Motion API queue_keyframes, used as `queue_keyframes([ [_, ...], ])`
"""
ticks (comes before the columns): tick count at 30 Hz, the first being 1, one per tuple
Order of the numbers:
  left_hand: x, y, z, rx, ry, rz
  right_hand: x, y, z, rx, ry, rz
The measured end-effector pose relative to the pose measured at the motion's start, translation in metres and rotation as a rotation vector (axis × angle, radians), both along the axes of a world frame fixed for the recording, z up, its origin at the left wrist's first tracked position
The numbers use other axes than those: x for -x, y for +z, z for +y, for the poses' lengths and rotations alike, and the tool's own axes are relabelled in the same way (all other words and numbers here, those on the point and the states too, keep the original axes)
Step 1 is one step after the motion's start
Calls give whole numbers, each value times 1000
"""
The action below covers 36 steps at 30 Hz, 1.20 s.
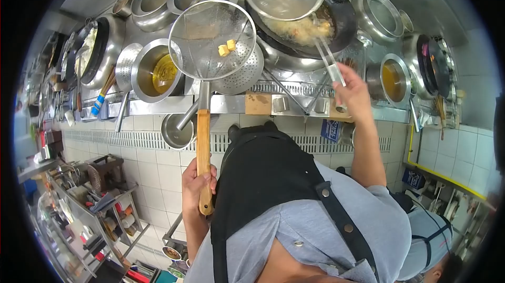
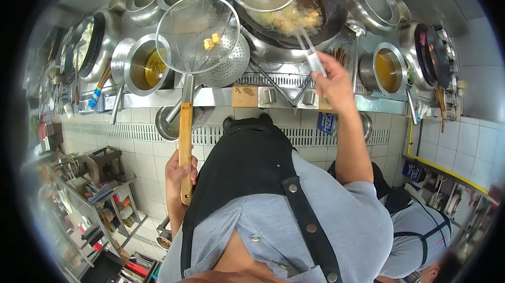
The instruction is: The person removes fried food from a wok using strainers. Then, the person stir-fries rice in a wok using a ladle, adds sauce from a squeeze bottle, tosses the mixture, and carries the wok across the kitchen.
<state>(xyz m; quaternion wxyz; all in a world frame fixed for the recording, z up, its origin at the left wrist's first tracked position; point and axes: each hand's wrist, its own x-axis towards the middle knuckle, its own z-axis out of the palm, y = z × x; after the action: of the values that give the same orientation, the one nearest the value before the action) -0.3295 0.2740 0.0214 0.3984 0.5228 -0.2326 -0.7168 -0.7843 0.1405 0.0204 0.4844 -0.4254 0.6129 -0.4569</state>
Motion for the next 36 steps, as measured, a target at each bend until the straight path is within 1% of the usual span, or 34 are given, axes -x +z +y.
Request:
queue_keyframes([
  [1,-1,-1,0,8,-2,14,-13,-8,3,8,27,73],
  [3,1,2,-2,-7,3,14,-37,-22,10,16,125,74],
  [6,0,1,-1,-16,3,8,-47,-25,7,125,200,314],
  [9,-4,0,0,-21,-12,-11,-38,-3,8,120,24,118],
  [10,-5,0,1,-21,-18,-18,-24,-3,9,162,-27,82],
  [11,-6,-1,2,-27,-13,-19,-4,-2,12,130,-51,227],
  [13,-8,-3,3,-37,-1,-24,14,26,23,43,-97,317],
  [16,-11,-5,3,-35,-10,-20,52,22,40,-29,-94,561],
  [19,-12,-6,2,-37,-6,-4,63,12,45,6,-91,848],
  [22,-13,-9,1,-18,-8,-22,63,-8,24,113,-176,1068],
  [25,-10,-5,-1,-26,-3,-9,70,-21,-1,52,-178,1032],
  [28,-12,-6,1,-26,-31,-39,72,-9,-1,-49,-203,951],
  [30,-12,-7,6,-37,-11,-2,77,-2,11,-61,-201,909],
  [31,-11,-8,7,-39,-2,19,81,0,14,-64,-203,890],
  [34,-6,-8,7,-55,14,-33,91,-17,13,64,-207,909],
  [36,-7,-10,8,-61,4,-54,94,-20,7,-47,-186,754],
])
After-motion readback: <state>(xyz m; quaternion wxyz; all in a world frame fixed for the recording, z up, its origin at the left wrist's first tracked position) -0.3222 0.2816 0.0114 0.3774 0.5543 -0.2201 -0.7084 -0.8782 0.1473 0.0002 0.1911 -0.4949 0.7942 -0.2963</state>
